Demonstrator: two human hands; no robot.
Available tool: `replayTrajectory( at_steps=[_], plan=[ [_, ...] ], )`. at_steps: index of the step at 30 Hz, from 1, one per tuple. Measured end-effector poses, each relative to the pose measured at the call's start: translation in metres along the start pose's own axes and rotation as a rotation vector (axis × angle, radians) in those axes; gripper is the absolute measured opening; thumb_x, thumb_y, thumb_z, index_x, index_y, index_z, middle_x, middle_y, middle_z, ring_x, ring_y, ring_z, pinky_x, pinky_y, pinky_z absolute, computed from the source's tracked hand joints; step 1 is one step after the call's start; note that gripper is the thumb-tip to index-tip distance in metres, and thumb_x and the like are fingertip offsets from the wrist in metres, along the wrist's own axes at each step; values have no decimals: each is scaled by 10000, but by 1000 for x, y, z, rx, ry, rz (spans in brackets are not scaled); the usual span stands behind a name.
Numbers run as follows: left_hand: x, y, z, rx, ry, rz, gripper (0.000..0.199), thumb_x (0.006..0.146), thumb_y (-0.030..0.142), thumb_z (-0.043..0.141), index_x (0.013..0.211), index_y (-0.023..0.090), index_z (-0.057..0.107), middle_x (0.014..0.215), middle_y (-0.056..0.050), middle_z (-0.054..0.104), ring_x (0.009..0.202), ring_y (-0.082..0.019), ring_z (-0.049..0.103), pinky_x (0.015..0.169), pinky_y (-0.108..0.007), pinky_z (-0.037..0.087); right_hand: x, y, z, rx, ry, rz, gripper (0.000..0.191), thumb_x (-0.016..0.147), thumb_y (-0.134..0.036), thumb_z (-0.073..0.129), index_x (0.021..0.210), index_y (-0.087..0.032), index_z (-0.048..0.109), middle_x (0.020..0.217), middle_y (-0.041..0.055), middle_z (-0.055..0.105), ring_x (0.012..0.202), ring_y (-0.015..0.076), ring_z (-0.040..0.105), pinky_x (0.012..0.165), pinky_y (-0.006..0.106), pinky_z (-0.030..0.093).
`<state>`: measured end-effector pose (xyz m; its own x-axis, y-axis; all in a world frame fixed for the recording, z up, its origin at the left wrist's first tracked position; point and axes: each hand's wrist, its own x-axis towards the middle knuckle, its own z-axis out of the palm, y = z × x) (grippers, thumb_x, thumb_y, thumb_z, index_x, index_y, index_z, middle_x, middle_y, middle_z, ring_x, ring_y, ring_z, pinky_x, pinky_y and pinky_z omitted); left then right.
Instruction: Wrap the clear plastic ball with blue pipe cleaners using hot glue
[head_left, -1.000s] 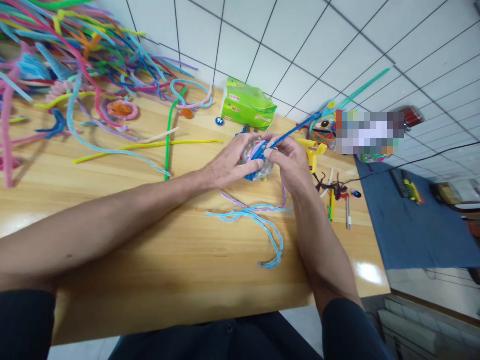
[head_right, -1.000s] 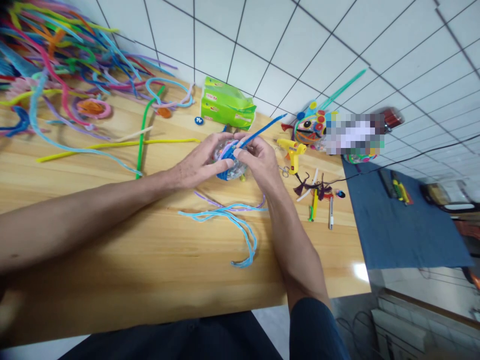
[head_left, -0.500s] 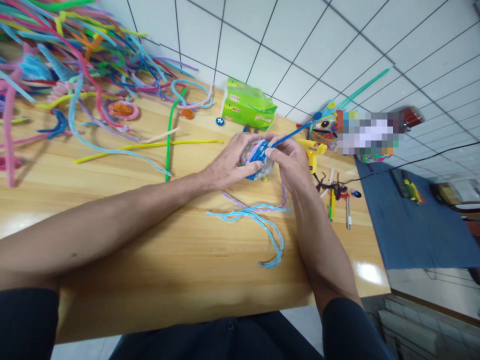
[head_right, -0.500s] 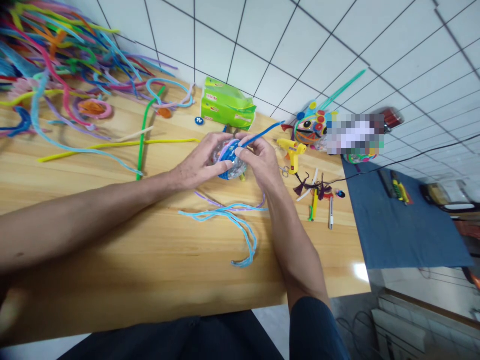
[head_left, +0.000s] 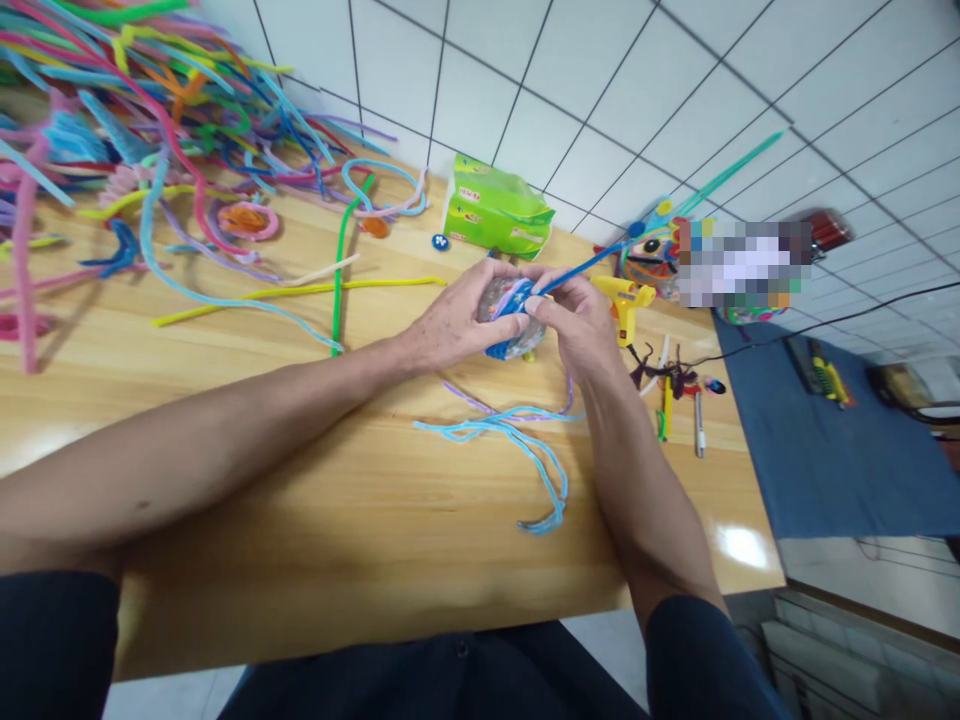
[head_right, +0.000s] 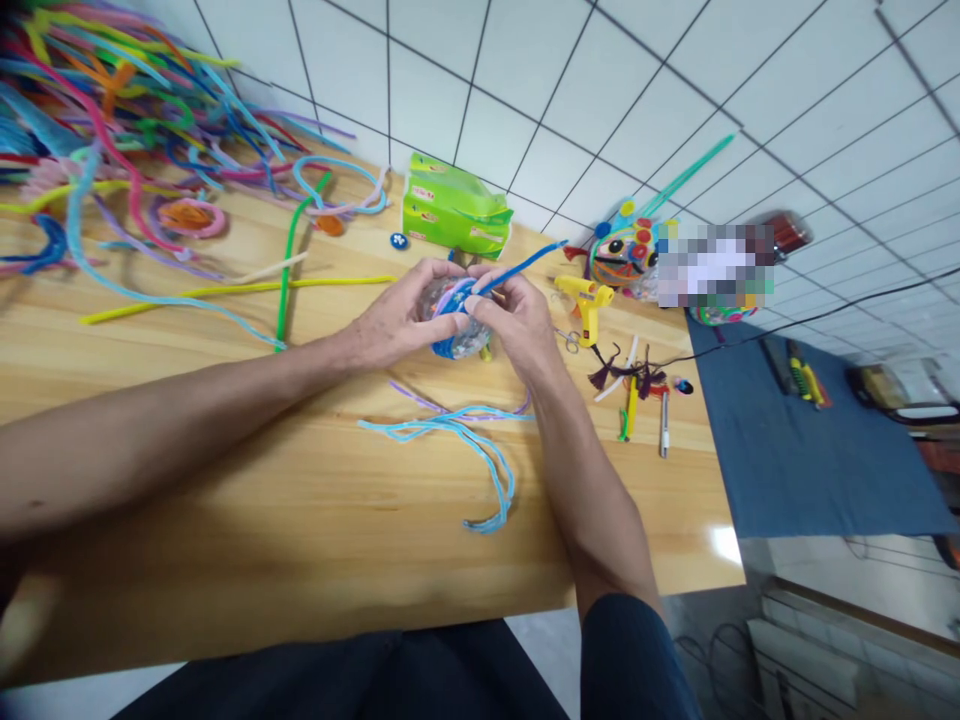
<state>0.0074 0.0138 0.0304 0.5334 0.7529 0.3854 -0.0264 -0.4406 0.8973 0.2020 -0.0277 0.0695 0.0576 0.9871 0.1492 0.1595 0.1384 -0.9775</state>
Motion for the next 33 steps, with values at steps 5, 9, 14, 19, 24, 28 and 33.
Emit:
replayTrajectory(
  at_steps=[5, 9, 14, 19, 24, 28, 33],
  plan=[
    [-1, -3, -2, 38, -15, 44, 593, 962, 478, 712, 1452, 176, 568, 1468, -137, 694, 1327, -293, 690, 1157, -447, 558, 1, 1, 0, -3, 5, -5, 305, 708, -399, 933, 895, -269, 730, 1153, 16, 821, 1083, 249, 759, 1002, 423, 628],
    [1, -4, -3, 71, -33, 112, 595, 985, 479, 705, 1497, 210, 567, 1546, -138, 670, 1400, -319, 659, 1209, -492, 528, 1, 1, 1, -6, 7, -11, 316, 703, -408, 935, 890, -273, 720, 1147, 12, 820, 1080, 250, 757, 1007, 422, 625],
    [0, -5, -3, 123, -20, 118, 600, 982, 463, 709, 1506, 197, 591, 1525, -133, 680, 1397, -314, 657, 1221, -473, 515, 1, -2, -3, 26, -8, 7, 289, 708, -380, 923, 876, -268, 717, 1151, 20, 816, 1135, 260, 749, 1047, 433, 602],
    [-2, -11, -3, 224, 18, 133, 660, 957, 493, 757, 1529, 213, 582, 1514, -142, 668, 1422, -340, 618, 1241, -510, 489, 3, -3, -8, 15, 21, 16, 276, 707, -384, 908, 855, -273, 703, 1158, 18, 817, 1202, 273, 728, 1085, 449, 584],
    [-3, -14, -2, 248, 2, 187, 643, 992, 524, 727, 1534, 222, 561, 1522, -145, 650, 1424, -342, 592, 1246, -530, 472, 3, 0, -5, 19, 30, 19, 269, 698, -374, 905, 849, -274, 707, 1152, 12, 819, 1175, 268, 729, 1033, 438, 601],
    [-4, -16, -1, 231, -12, 219, 647, 1007, 562, 707, 1529, 218, 542, 1535, -157, 621, 1442, -344, 571, 1254, -534, 465, 1, 0, -3, 3, 17, 14, 250, 715, -366, 887, 851, -270, 701, 1153, 20, 810, 1141, 256, 730, 1002, 425, 608],
    [-5, -12, 0, 180, 3, 200, 667, 989, 550, 722, 1512, 182, 530, 1521, -179, 628, 1421, -342, 609, 1231, -507, 495, 0, -2, -1, 21, 5, 8, 234, 700, -330, 886, 834, -267, 705, 1156, 5, 809, 1068, 228, 733, 972, 397, 609]
  ],
)
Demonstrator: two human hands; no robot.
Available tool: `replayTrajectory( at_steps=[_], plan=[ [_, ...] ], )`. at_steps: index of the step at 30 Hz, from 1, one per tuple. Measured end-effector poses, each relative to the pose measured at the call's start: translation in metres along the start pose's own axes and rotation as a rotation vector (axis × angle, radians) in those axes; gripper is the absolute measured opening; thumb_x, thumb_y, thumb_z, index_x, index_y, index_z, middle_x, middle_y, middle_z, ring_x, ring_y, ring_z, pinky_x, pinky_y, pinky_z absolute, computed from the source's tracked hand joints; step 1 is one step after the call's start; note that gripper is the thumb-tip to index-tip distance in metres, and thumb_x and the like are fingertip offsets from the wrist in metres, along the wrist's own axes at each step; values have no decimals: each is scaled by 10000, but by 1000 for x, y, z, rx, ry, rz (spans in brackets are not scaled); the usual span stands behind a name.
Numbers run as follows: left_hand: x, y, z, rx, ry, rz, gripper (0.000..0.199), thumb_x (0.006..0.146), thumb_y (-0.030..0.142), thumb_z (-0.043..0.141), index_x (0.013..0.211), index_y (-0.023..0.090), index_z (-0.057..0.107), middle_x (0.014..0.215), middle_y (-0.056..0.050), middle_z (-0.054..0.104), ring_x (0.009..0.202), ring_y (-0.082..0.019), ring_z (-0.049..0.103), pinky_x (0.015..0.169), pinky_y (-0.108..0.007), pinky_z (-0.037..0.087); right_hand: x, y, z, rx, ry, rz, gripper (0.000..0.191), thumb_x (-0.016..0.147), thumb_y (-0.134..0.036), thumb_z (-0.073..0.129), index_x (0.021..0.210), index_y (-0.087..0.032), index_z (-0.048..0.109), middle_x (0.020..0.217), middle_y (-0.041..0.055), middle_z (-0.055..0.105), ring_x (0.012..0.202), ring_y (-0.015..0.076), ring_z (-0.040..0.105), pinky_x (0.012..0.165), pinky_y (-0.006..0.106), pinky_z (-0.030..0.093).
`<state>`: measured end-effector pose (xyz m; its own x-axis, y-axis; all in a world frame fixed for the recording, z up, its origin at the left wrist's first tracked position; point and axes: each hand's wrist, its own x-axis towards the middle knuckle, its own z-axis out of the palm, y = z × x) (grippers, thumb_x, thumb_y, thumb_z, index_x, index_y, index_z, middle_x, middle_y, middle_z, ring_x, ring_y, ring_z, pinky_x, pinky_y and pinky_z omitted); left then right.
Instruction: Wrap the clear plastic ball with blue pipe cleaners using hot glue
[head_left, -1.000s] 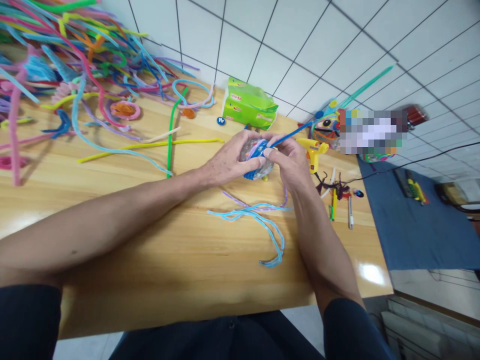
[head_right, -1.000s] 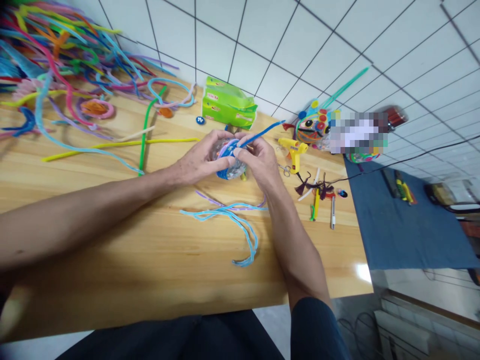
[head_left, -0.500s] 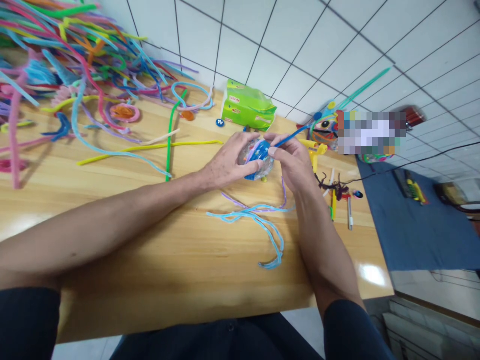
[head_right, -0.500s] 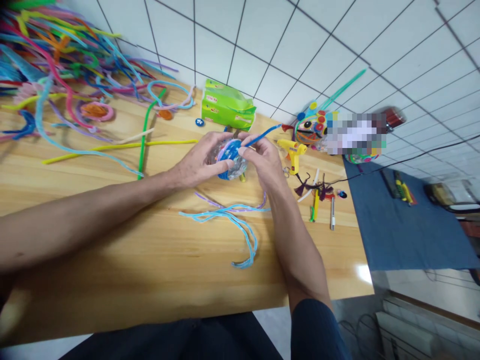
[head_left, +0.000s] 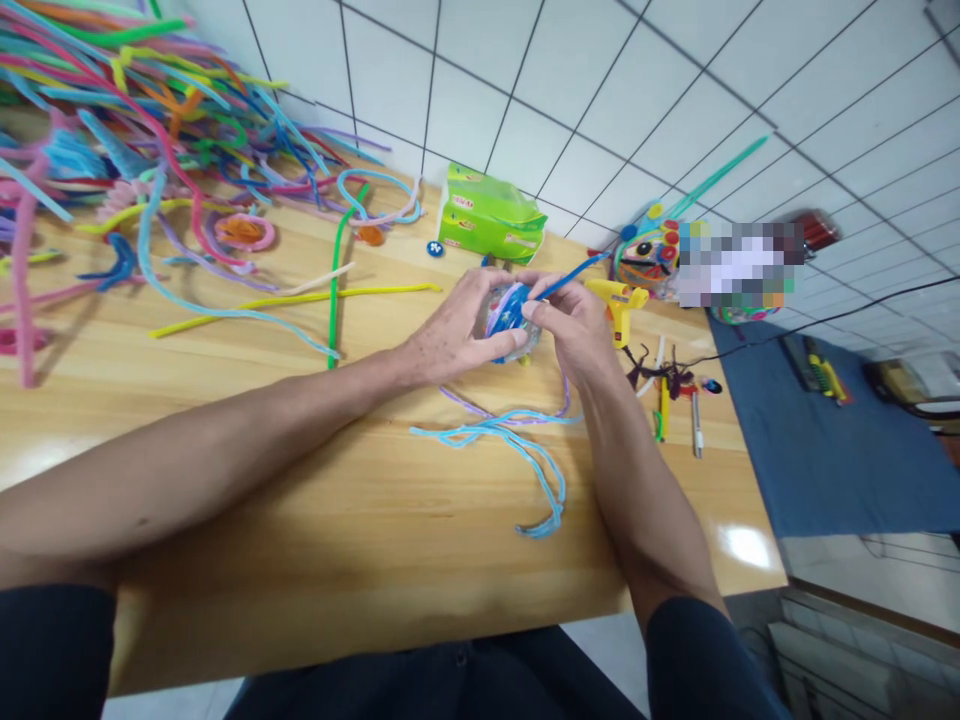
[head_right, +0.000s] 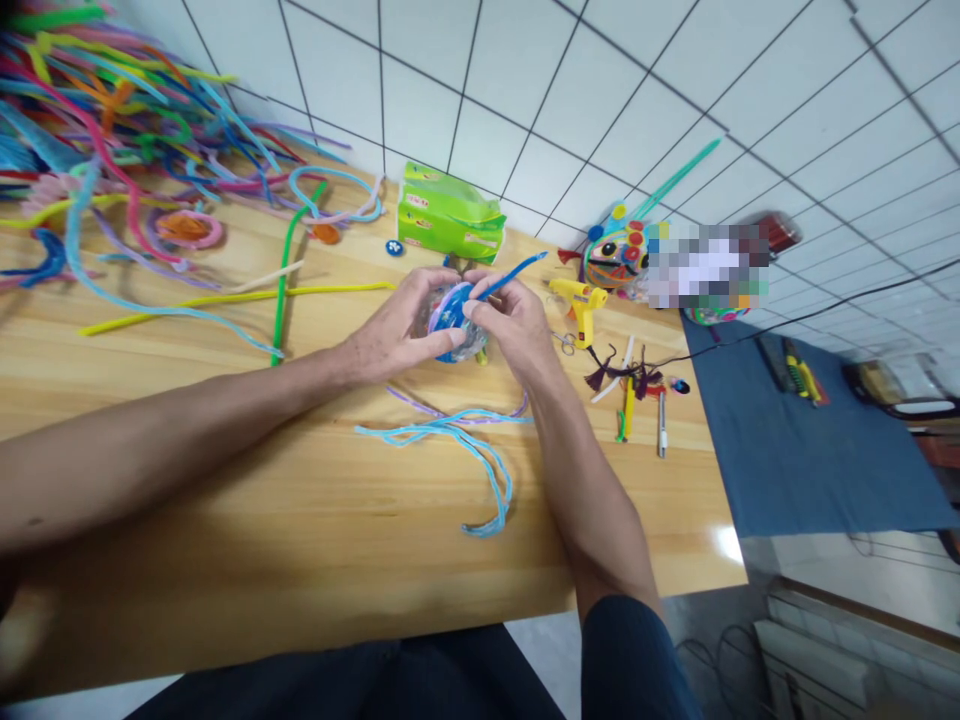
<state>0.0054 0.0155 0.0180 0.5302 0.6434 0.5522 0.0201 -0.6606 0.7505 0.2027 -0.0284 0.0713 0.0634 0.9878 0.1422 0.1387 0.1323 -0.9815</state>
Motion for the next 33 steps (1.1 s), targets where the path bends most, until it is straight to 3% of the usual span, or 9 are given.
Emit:
replayTrajectory(
  at_steps=[5, 14, 23, 27, 30, 33],
  plan=[
    [3, 4, 0, 46, -12, -18, 585, 1012, 462, 670, 1522, 201, 552, 1545, -141, 656, 1408, -312, 631, 1230, -477, 501, 0, -3, 0, -18, -26, 5, 281, 697, -371, 919, 841, -263, 703, 1170, 7, 809, 1071, 233, 733, 980, 403, 609],
    [-1, 2, 0, 72, 0, 21, 562, 1031, 424, 662, 1535, 200, 555, 1537, -131, 661, 1409, -300, 631, 1229, -468, 501, 3, 0, -8, -32, -29, 23, 191, 753, -361, 866, 833, -257, 726, 1132, 21, 817, 1174, 264, 727, 1086, 429, 566],
    [-1, -5, 0, 104, -8, 118, 608, 1075, 531, 635, 1575, 207, 516, 1563, -162, 624, 1457, -318, 583, 1256, -505, 472, 2, -2, -8, -46, -61, -9, 216, 763, -350, 868, 858, -250, 701, 1166, 34, 799, 1076, 244, 742, 999, 425, 609],
    [-1, -6, -1, 64, -11, 148, 603, 1057, 497, 665, 1570, 216, 518, 1541, -163, 631, 1452, -324, 586, 1256, -513, 470, 1, -1, -7, -39, -64, -13, 266, 736, -357, 902, 868, -251, 697, 1186, 40, 799, 1066, 244, 752, 964, 415, 623],
    [0, -3, -1, 7, -3, 110, 607, 1022, 525, 705, 1522, 219, 548, 1516, -159, 645, 1428, -331, 607, 1235, -510, 487, 1, -1, -6, -48, -60, -13, 264, 729, -350, 898, 866, -249, 696, 1208, 39, 798, 1080, 242, 756, 950, 405, 629],
    [2, 5, -3, -93, -2, -29, 559, 1033, 567, 678, 1448, 205, 584, 1451, -146, 680, 1322, -307, 667, 1109, -452, 563, 1, -1, -5, -53, -64, -21, 276, 722, -362, 898, 870, -248, 695, 1187, 31, 800, 1064, 239, 760, 953, 408, 632]
  ],
)
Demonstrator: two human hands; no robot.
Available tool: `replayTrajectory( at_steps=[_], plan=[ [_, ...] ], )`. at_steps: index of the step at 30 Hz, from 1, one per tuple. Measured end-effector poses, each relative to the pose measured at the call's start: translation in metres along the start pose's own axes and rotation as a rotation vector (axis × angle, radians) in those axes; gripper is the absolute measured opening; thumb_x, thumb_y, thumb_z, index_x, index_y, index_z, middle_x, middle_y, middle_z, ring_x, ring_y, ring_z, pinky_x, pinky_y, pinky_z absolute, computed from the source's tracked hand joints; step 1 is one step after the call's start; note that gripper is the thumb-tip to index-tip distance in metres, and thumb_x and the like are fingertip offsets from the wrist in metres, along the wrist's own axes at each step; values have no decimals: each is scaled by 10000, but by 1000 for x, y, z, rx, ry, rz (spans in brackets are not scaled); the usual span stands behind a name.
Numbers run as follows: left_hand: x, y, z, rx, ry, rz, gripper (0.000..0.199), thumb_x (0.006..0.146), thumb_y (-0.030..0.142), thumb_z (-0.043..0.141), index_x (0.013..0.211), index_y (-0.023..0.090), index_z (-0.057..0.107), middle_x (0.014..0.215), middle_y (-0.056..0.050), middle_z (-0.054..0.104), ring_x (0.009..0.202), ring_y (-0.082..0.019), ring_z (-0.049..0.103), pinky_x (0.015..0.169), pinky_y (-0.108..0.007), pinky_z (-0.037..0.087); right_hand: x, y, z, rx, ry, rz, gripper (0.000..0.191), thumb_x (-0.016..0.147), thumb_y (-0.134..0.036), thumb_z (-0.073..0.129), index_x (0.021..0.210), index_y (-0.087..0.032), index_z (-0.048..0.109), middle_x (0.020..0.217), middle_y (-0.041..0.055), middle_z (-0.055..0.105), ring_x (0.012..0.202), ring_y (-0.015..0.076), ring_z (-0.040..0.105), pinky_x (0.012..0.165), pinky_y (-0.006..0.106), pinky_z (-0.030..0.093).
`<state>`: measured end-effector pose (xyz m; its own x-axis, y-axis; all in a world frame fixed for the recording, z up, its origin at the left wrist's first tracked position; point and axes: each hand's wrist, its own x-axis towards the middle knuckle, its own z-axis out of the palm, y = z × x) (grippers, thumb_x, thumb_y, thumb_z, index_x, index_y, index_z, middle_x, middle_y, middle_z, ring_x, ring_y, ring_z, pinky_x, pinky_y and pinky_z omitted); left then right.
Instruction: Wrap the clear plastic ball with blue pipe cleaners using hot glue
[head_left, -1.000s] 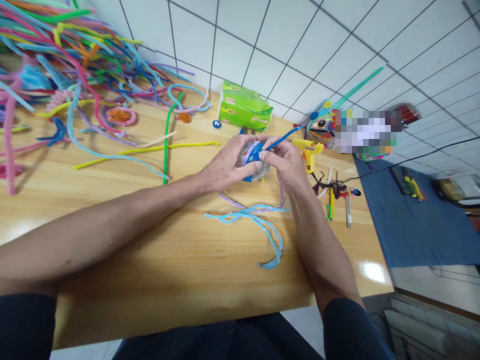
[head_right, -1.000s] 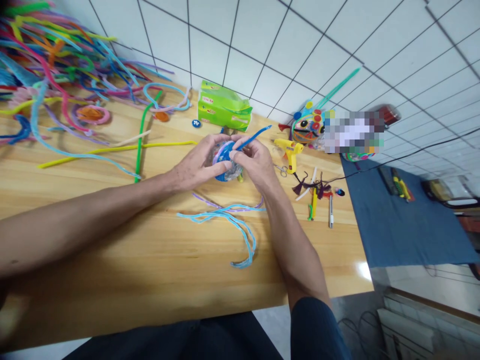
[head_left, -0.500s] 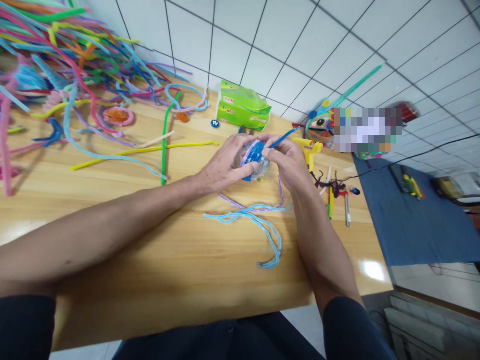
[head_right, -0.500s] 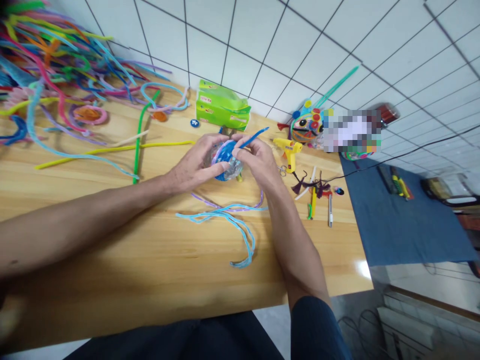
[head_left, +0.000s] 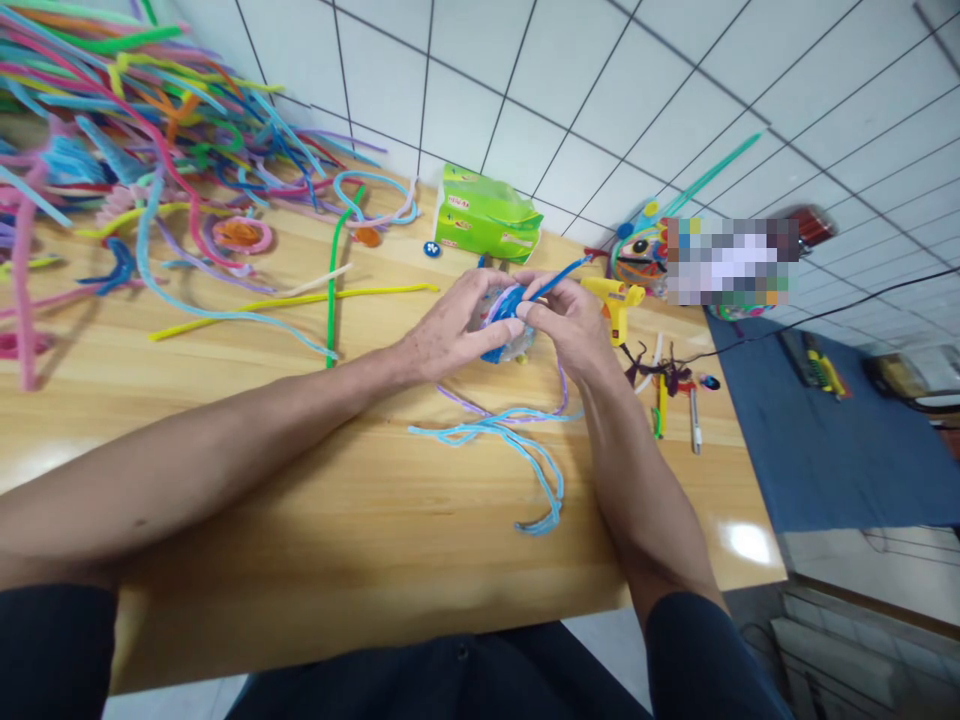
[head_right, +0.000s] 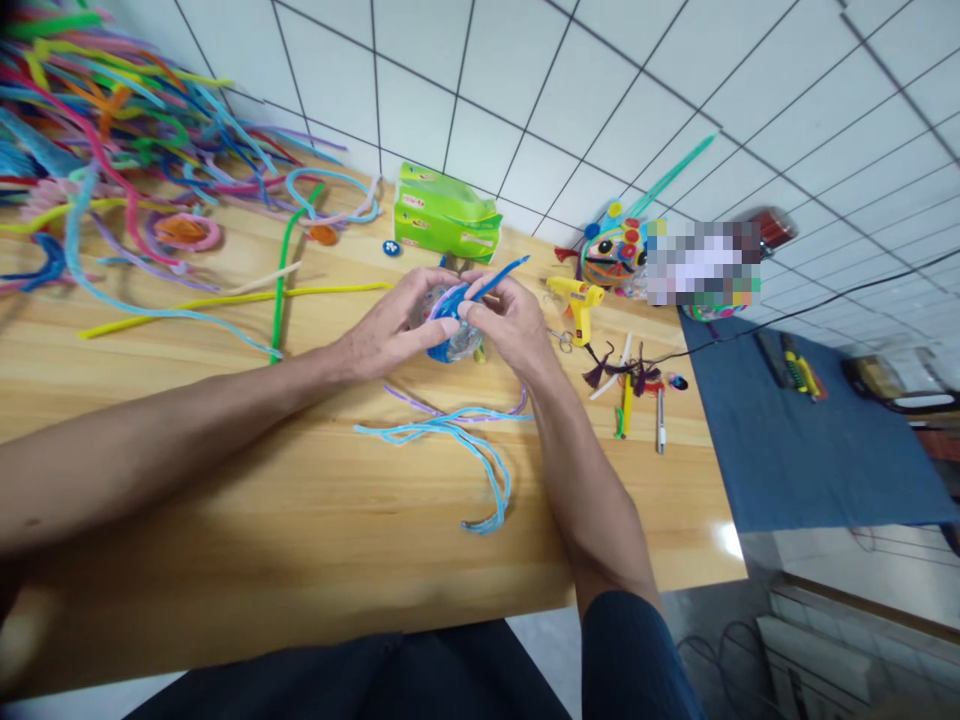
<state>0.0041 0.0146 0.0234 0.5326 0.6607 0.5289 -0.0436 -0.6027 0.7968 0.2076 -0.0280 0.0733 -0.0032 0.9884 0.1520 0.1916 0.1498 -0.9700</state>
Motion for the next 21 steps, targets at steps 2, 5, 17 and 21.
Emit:
replayTrajectory(
  at_steps=[2, 5, 17, 21],
  plan=[
    [2, 5, -1, -55, -8, -102, 524, 1044, 582, 656, 1394, 195, 601, 1366, -121, 713, 1196, -272, 706, 989, -396, 595, 0, 1, 1, -6, 0, -6, 285, 723, -377, 901, 877, -250, 697, 1131, 24, 802, 1053, 239, 761, 955, 410, 634],
    [4, 9, -2, -81, -22, -161, 541, 1004, 603, 702, 1349, 198, 605, 1277, -85, 727, 1084, -239, 716, 912, -365, 601, 0, 1, 1, -14, 5, -16, 261, 738, -362, 889, 886, -253, 704, 1128, 21, 803, 1058, 237, 766, 962, 410, 633],
    [10, -3, -4, -50, -70, 104, 789, 792, 510, 928, 1470, 280, 596, 1519, -159, 639, 1484, -426, 592, 1277, -659, 471, 0, -1, 2, -17, -6, -5, 302, 740, -422, 898, 878, -261, 682, 1074, 14, 799, 1014, 235, 749, 969, 432, 632],
    [11, -8, -8, -51, -105, 137, 804, 820, 564, 908, 1513, 318, 583, 1564, -141, 629, 1499, -421, 583, 1303, -671, 446, 1, 0, 2, -3, -9, -9, 267, 734, -374, 876, 872, -252, 683, 1087, 18, 797, 1008, 226, 740, 980, 420, 622]
  ],
)
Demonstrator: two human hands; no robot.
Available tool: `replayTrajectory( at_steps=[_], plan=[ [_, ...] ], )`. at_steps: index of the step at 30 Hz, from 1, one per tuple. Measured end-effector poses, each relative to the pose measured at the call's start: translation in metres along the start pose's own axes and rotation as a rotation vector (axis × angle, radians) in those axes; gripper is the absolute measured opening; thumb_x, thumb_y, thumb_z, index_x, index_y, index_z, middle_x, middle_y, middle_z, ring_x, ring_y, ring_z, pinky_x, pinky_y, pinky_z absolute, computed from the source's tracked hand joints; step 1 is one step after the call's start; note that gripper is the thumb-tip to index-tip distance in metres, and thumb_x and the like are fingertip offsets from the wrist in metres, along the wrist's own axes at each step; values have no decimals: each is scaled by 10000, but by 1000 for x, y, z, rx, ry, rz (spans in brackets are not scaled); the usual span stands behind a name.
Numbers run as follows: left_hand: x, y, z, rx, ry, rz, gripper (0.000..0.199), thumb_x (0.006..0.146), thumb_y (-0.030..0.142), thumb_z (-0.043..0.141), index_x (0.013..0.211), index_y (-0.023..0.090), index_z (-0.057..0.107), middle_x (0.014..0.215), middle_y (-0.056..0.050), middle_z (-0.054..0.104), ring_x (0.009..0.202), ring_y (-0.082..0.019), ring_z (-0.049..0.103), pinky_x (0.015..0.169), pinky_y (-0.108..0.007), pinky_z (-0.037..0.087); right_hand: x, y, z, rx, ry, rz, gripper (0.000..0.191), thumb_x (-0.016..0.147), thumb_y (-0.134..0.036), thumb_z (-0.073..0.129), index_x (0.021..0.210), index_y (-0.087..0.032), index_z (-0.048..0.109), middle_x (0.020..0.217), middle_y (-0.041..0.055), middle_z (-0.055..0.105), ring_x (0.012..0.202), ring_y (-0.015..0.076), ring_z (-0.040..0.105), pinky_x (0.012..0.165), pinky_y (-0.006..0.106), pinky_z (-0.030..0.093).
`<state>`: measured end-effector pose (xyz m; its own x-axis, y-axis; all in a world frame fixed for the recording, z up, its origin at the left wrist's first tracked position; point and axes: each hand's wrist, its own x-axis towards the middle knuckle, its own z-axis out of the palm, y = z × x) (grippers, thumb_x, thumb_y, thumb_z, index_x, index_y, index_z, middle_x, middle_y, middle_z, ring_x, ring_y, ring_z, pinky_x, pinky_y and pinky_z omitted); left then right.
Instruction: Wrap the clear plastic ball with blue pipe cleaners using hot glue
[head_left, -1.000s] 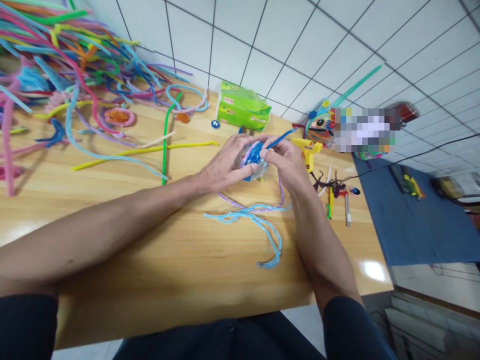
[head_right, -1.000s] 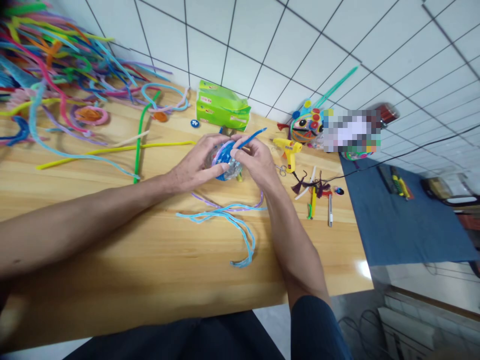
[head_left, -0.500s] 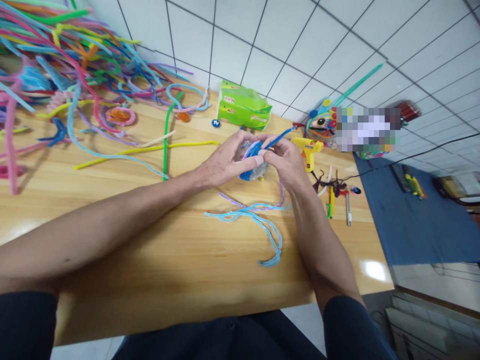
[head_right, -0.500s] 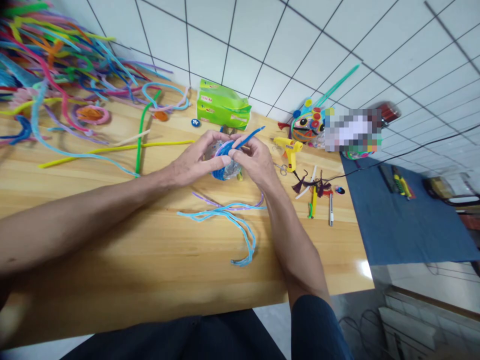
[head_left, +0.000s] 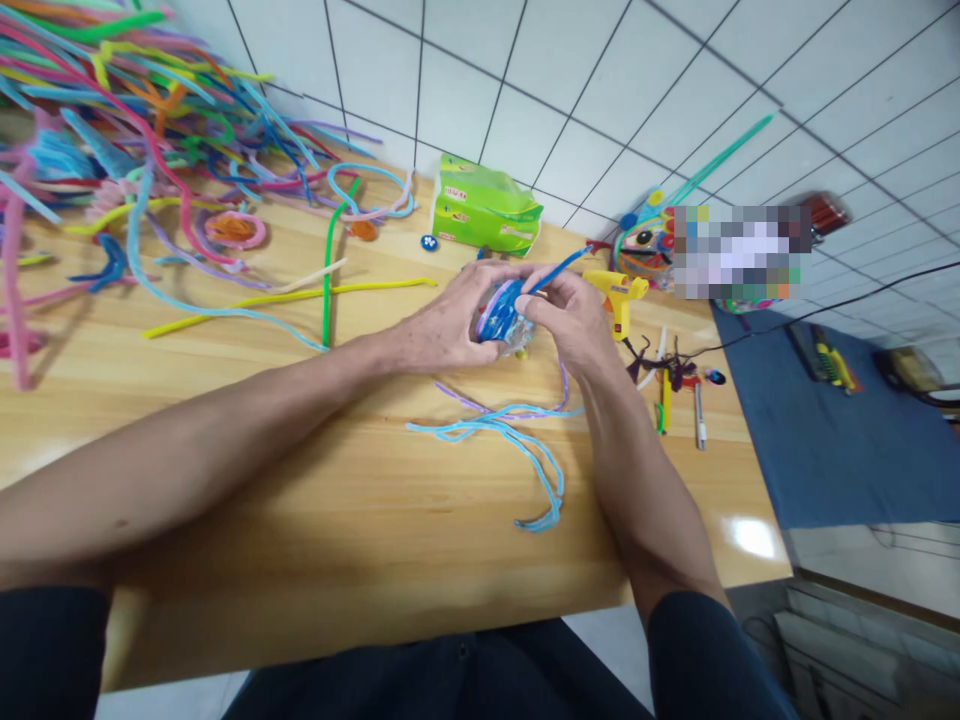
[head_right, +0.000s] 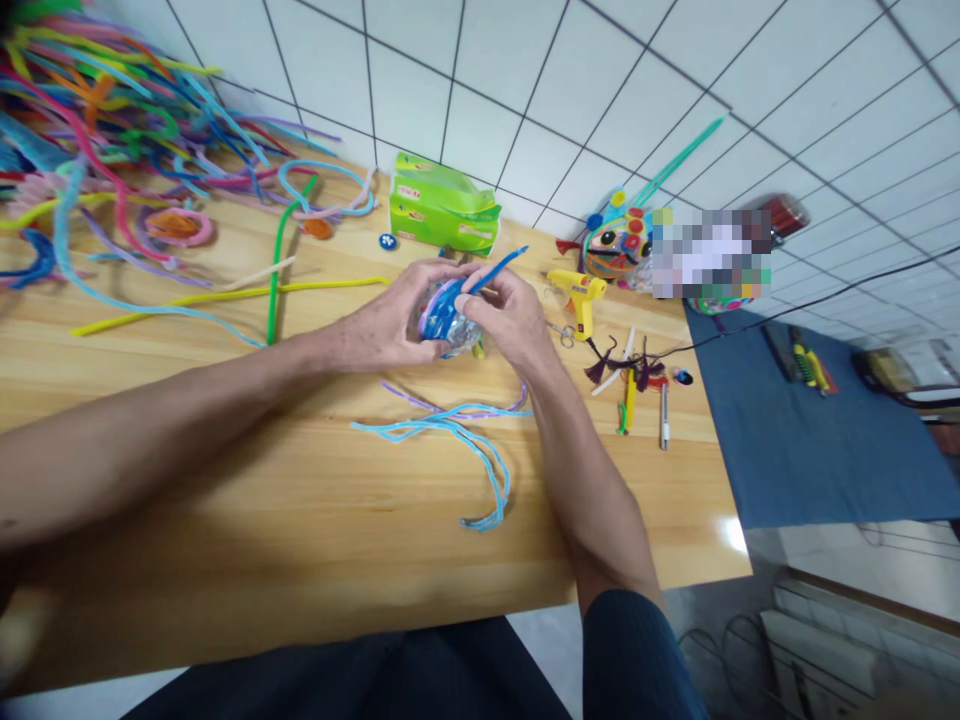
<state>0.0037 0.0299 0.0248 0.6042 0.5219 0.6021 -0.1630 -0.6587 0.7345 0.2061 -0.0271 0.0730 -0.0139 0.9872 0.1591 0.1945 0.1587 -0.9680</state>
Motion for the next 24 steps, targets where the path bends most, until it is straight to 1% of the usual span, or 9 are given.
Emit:
replayTrajectory(
  at_steps=[3, 5, 9, 11, 13, 16, 19, 21, 24],
  plan=[
    [-2, -3, -1, 3, -31, 11, 797, 865, 597, 866, 1544, 317, 556, 1620, -140, 602, 1523, -413, 564, 1312, -664, 435, 0, 1, -2, 9, -2, -8, 238, 731, -324, 854, 874, -250, 678, 1116, 17, 793, 1016, 222, 739, 989, 416, 614],
    [-3, -3, -1, 4, -36, 2, 811, 870, 617, 858, 1552, 308, 545, 1650, -146, 583, 1546, -415, 543, 1320, -665, 422, 1, 1, -3, 7, -7, -16, 242, 730, -316, 853, 880, -251, 675, 1138, 17, 787, 1033, 224, 738, 1008, 420, 606],
    [-3, 5, 1, 46, -32, -58, 834, 855, 673, 847, 1545, 319, 539, 1672, -144, 565, 1571, -408, 513, 1338, -658, 398, 0, 0, -4, 4, -18, -7, 264, 733, -353, 876, 872, -259, 673, 1144, 17, 779, 1073, 236, 736, 1042, 428, 595],
    [-3, 9, 2, 60, -23, -88, 773, 882, 670, 819, 1515, 316, 551, 1636, -145, 594, 1539, -408, 542, 1313, -660, 423, -1, -1, -3, -1, -14, 2, 273, 735, -371, 888, 870, -263, 677, 1148, 18, 775, 1100, 244, 736, 1060, 432, 588],
    [-3, 12, 3, 55, 8, -119, 672, 935, 634, 772, 1473, 289, 564, 1562, -152, 638, 1466, -394, 605, 1255, -639, 479, -3, -4, -2, -15, -10, 6, 283, 732, -376, 901, 876, -265, 684, 1157, 18, 772, 1107, 246, 735, 1071, 434, 582],
    [-5, 12, 3, 64, 45, -160, 569, 978, 542, 726, 1431, 237, 567, 1483, -151, 663, 1371, -341, 656, 1185, -548, 539, -3, -7, -4, -15, -22, 18, 312, 721, -406, 924, 888, -265, 702, 1152, 16, 777, 1089, 245, 733, 1047, 425, 586],
    [-7, 13, 4, 100, 44, -166, 546, 966, 452, 721, 1429, 212, 560, 1467, -144, 655, 1354, -311, 647, 1176, -485, 541, 0, -7, -8, 16, -3, 27, 309, 720, -433, 923, 882, -269, 717, 1143, 19, 792, 1123, 256, 726, 1009, 410, 592],
    [-8, 14, 5, 116, 43, -156, 542, 958, 417, 717, 1432, 208, 557, 1454, -140, 656, 1354, -310, 641, 1182, -476, 535, 2, -5, -10, 26, 28, 31, 286, 716, -414, 916, 872, -270, 724, 1146, 20, 798, 1148, 259, 718, 1009, 406, 586],
    [-10, 14, 7, 130, 55, -125, 534, 965, 392, 705, 1440, 207, 547, 1458, -146, 654, 1374, -313, 631, 1205, -487, 518, 3, -1, -11, 36, 38, 56, 270, 707, -387, 909, 863, -261, 728, 1148, 24, 801, 1127, 252, 722, 1009, 406, 578]
  ],
)
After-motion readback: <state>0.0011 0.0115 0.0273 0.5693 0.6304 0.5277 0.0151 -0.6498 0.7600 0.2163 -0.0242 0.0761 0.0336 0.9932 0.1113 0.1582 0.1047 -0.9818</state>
